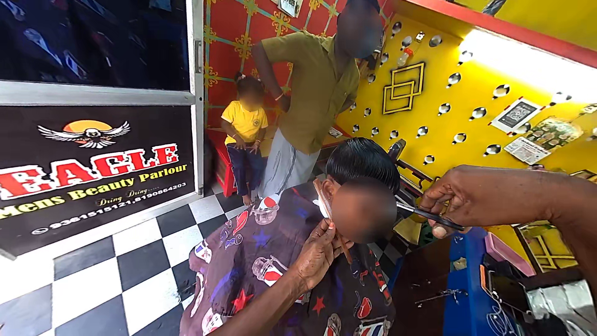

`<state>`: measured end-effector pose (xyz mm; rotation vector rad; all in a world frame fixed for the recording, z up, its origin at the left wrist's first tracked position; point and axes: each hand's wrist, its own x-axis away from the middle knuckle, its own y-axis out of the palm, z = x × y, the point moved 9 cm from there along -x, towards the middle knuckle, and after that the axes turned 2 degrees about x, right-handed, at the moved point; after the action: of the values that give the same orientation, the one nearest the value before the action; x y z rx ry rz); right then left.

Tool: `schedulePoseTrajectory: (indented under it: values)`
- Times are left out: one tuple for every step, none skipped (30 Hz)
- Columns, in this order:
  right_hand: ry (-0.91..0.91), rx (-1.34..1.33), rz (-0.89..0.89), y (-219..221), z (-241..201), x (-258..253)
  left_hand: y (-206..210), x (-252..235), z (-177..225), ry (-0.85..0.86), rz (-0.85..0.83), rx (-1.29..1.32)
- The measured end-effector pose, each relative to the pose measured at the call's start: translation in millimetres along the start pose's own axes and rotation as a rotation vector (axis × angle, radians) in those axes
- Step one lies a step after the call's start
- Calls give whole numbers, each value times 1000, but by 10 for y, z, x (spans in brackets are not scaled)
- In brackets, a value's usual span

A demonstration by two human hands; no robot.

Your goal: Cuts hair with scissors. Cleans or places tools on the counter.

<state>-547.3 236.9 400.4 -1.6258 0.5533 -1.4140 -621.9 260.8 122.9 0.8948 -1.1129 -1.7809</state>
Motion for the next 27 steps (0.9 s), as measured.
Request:
schedulePoseTrajectory:
  values:
    - [3,7,-2,2,-25,-16,-3,0,0,1,-1,1]
    - [13,14,-3,3,-47,-35,-8,0,-1,1,0,1]
    - [26,17,-5,4,-69,-51,-16,0,-3,1,2,1]
    - [35,20,-7,1,-94,-66,-25,0,-7,0,5,2]
    - [39,23,-6,-5,-118,-76,-32,0,-12,-1,7,6]
    - [41,23,-5,-9,-135,-83,-36,-1,-14,-2,6,7]
    - [44,15,-3,-13,-150,-85,-38,-2,-15,-4,0,9]
    - [49,10,-1,-15,-162,-81,-35,-3,-12,-2,-8,11]
    - [51,10,4,-15,-174,-75,-31,-3,-7,1,-10,10]
    - [53,11,8,-9,-178,-68,-24,-4,-1,4,-13,7]
    - [60,18,9,2,-179,-59,-21,-4,4,5,-13,9]
    - [66,30,9,14,-178,-50,-21,-5,7,5,-14,8]
    - [63,41,7,31,-178,-45,-23,-6,7,4,-12,4]
    - [57,60,12,47,-169,-42,-27,-8,5,3,-9,2]
    - [58,87,18,61,-159,-39,-32,-12,2,2,-9,3]
    - [62,110,20,71,-154,-33,-36,-13,-2,0,-10,4]
    - [57,117,16,82,-158,-25,-42,-11,-7,-1,-9,4]
    - [45,108,14,88,-169,-13,-47,-9,-8,-2,-8,5]
    - [34,90,14,88,-180,4,-53,-6,-8,0,-7,7]
    - [30,77,20,80,-184,22,-57,-6,-10,2,-10,9]
    - [38,67,28,68,-181,39,-60,-4,-11,3,-14,12]
    - [49,65,37,55,-178,48,-67,0,-11,6,-13,14]
    - [58,62,43,51,-179,45,-74,7,-9,6,-10,14]
    - [57,52,43,63,-184,34,-81,14,-6,7,-6,13]
    - [42,43,38,92,-190,14,-89,19,-2,8,0,9]
    - [-1,34,37,132,-211,-3,-94,23,4,5,6,5]
    - [-64,24,42,183,-247,-6,-97,32,9,2,10,2]
